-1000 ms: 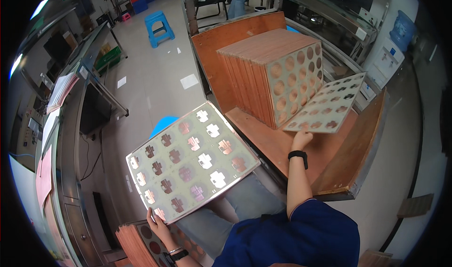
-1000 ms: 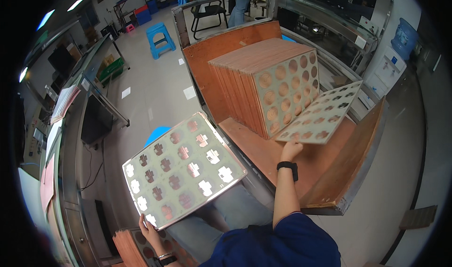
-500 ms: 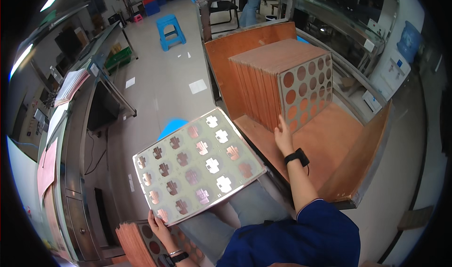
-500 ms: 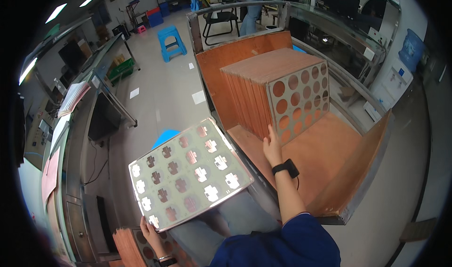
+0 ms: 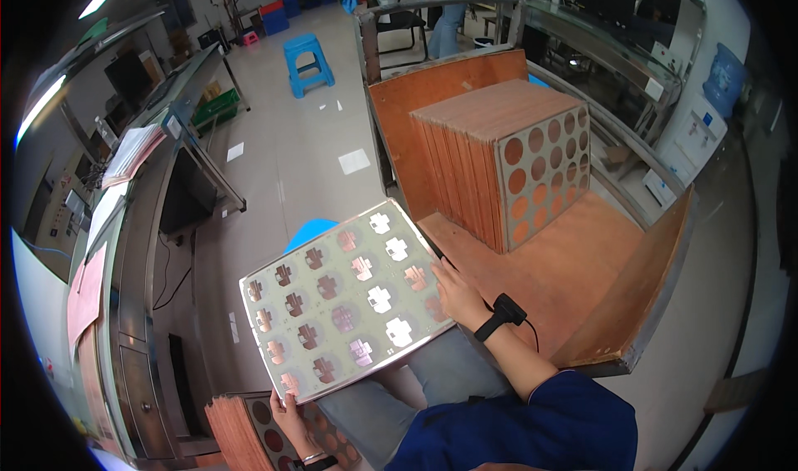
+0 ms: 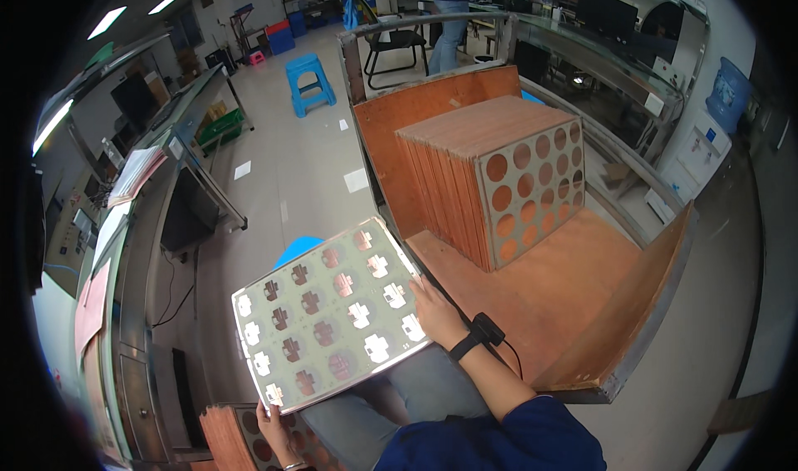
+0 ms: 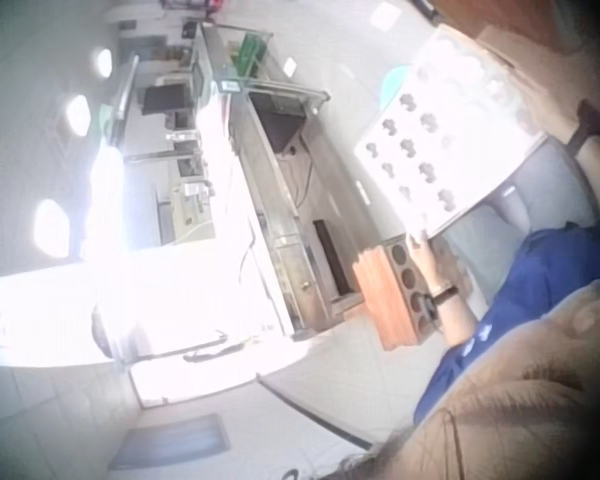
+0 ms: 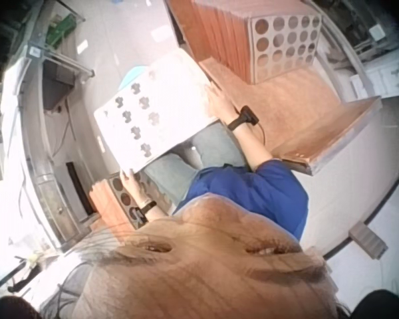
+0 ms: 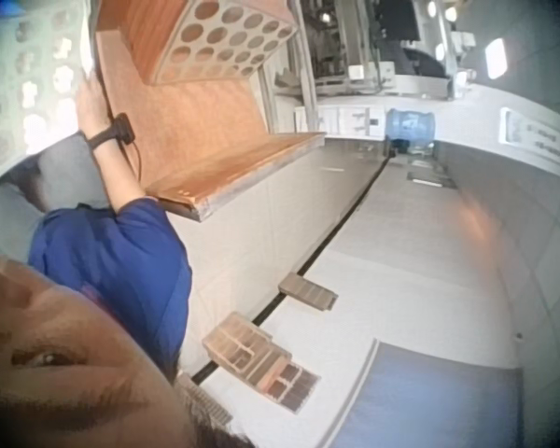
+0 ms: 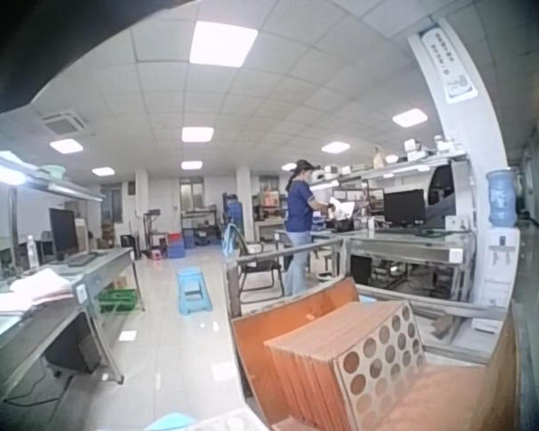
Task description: The recorder is picking up individual metal panels with circuit-like patterns from a stack, inspecting both sides, and placing them into a sorting crate.
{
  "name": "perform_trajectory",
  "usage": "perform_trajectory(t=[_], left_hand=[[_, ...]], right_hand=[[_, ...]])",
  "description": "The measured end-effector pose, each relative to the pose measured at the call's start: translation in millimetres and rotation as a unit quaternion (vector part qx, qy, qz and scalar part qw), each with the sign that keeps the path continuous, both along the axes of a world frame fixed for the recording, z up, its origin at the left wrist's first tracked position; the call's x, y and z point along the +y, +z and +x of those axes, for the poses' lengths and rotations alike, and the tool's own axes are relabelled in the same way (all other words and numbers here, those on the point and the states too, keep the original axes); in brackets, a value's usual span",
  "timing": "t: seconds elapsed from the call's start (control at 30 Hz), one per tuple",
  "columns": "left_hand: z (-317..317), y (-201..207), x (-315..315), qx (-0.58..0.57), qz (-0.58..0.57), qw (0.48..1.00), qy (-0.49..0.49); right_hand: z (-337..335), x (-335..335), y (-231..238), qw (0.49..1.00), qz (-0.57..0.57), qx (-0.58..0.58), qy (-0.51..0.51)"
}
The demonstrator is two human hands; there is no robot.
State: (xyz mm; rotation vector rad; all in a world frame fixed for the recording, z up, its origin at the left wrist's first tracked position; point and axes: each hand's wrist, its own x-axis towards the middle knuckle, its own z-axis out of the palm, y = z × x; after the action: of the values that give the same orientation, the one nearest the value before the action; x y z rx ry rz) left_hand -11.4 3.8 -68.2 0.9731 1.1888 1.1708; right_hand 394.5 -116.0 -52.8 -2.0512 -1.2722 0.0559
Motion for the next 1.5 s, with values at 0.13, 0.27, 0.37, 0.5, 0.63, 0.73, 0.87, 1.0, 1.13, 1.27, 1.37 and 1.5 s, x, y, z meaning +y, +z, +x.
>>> perform_trajectory(t=[0.13, 0.27, 0.37, 0.5, 0.63, 0.73, 0.87, 1.0, 1.13, 1.27, 1.37, 1.5], left_hand=[[-8.0, 1.6, 5.4, 0.025, -0.039, 0.999, -0.024], [-3.1, 12.6, 5.8, 0.094, -0.025, 0.995, 0.006], [-4.1, 20.9, 6.2, 0.128, 0.047, 0.989, 0.062], [31.9, 68.9, 14.5, 0.121, 0.202, 0.972, -0.009], [12.3, 47.3, 41.1, 0.22, 0.15, 0.964, -0.021], [-4.3, 31.6, 48.3, 0.279, 0.122, 0.952, 0.037], [1.3, 27.6, 61.7, 0.298, 0.042, 0.954, -0.017], [9.7, 34.1, 69.2, 0.302, 0.001, 0.952, -0.051], [14.1, 35.6, 74.2, 0.385, 0.039, 0.922, -0.028], [32.0, 61.7, 67.6, 0.536, 0.095, 0.839, -0.007], [28.7, 65.3, 66.3, 0.495, 0.14, 0.857, 0.034], [29.6, 68.4, 60.9, 0.326, 0.136, 0.928, 0.118]], right_hand=[[-11.3, -3.4, 3.1, 0.99, -0.036, -0.138, -0.013], [-10.7, -3.4, 0.1, 0.986, -0.037, -0.16, -0.004], [-12.3, -2.0, 3.6, 0.99, -0.029, -0.138, 0.008], [-7.4, -5.6, -0.2, 0.994, -0.03, -0.106, 0.009], [-11.0, -2.5, 4.4, 0.992, -0.047, -0.112, 0.027], [-19.6, -1.4, 14.6, 0.992, -0.049, -0.111, 0.046], [-11.3, -2.2, 7.8, 0.996, -0.029, -0.077, 0.043], [-17.4, -3.3, 11.0, 0.998, -0.014, -0.052, 0.032], [-29.7, -3.5, 17.9, 0.991, -0.061, -0.103, 0.06], [-29.6, -4.4, 17.8, 0.991, -0.049, -0.111, 0.06], [-29.3, -4.1, 17.9, 0.991, -0.046, -0.111, 0.055], [-21.4, -4.4, 17.3, 0.996, -0.027, -0.045, 0.071]])
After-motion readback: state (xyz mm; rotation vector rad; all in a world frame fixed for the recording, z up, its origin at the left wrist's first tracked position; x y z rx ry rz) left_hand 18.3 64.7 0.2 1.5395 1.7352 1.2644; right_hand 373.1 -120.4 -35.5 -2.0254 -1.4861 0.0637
